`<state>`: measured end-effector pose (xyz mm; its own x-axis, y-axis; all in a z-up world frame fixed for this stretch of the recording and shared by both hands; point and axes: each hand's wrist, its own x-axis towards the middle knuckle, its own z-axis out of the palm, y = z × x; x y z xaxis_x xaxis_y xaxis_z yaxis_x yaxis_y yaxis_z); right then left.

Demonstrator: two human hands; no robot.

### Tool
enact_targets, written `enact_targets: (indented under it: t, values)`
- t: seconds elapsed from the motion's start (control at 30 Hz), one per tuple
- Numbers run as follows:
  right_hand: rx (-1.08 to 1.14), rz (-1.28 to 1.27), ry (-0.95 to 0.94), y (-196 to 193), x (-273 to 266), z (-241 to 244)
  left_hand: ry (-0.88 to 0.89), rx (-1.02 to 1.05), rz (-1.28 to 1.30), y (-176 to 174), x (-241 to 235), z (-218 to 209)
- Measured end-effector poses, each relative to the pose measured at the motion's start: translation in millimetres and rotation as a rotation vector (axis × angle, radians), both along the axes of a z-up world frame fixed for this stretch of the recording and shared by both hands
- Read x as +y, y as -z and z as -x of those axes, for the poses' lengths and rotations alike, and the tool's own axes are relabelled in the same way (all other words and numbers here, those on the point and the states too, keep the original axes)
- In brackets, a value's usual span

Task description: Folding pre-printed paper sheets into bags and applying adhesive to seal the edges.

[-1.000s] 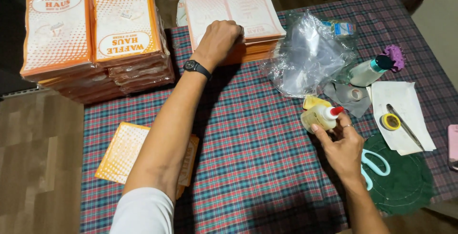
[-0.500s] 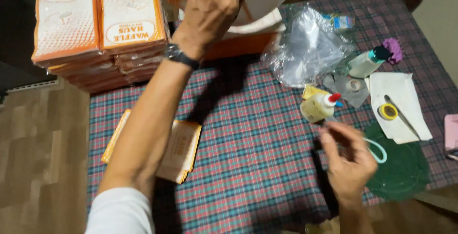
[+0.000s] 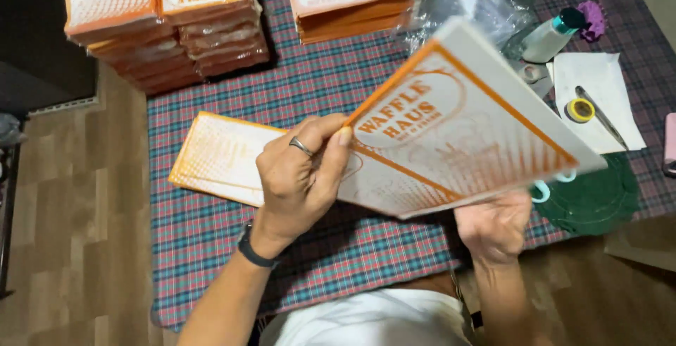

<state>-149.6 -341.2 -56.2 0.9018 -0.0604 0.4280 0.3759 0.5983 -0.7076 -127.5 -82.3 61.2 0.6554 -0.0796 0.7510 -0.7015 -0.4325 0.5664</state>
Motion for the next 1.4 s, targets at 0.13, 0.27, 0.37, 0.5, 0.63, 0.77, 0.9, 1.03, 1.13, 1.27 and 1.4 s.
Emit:
enact_targets:
  t: [0.13, 0.27, 0.37, 0.5, 0.63, 0.77, 0.9, 1.03, 1.13, 1.27, 1.4]
  values:
    - [0.206, 0.242, 0.454, -22.4, 0.7, 11.8, -0.139, 0.11, 0.137, 44.1, -1.1, 17.6]
    - [0.03, 0.771, 0.593, -25.6, -31.9, 25.5, -0.012, 0.407, 0.323, 53.7, 8.9, 36.1]
    - [-0.258, 1.209, 0.733, -22.5, -45.4, 32.0, -0.148, 0.412, 0.393, 49.0, -3.6, 64.2]
    - [-0.817, 1.507, 0.369, -75.9, 6.6, 29.7, 0.122, 0.826, 0.69, 50.5, -26.7, 89.1]
    - [-0.946, 1.688, 0.25, -42.9, 50.4, 48.4, 0.378, 0.898, 1.389, 88.3, -7.1, 85.2]
    - [-0.977, 1.813, 0.276, 2.0, 65.9, 79.0, 0.112, 1.477, 1.269, 92.1, 23.0, 94.0]
    - [-0.69, 1.821, -0.029, 22.0, 52.1, 83.9, 0.006, 1.466, 0.903, 131.4, 27.3, 103.8]
    - [-0.333, 1.401, 0.057, -7.2, 23.3, 54.5, 0.093, 1.153, 0.626, 161.2, 34.3, 115.0]
    - [0.396, 1.175, 0.279, -5.3, 3.2, 33.9, 0.029, 1.055, 0.49, 160.9, 32.6, 117.2]
    - [0.717, 0.596, 0.032, 21.4, -20.7, 17.6, 0.018, 0.934, 0.566, 135.1, 26.4, 107.8]
    - [0.384, 0.821, 0.336, 4.1, -13.7, 19.3, -0.136, 0.722, 0.411, 139.4, 21.0, 101.5]
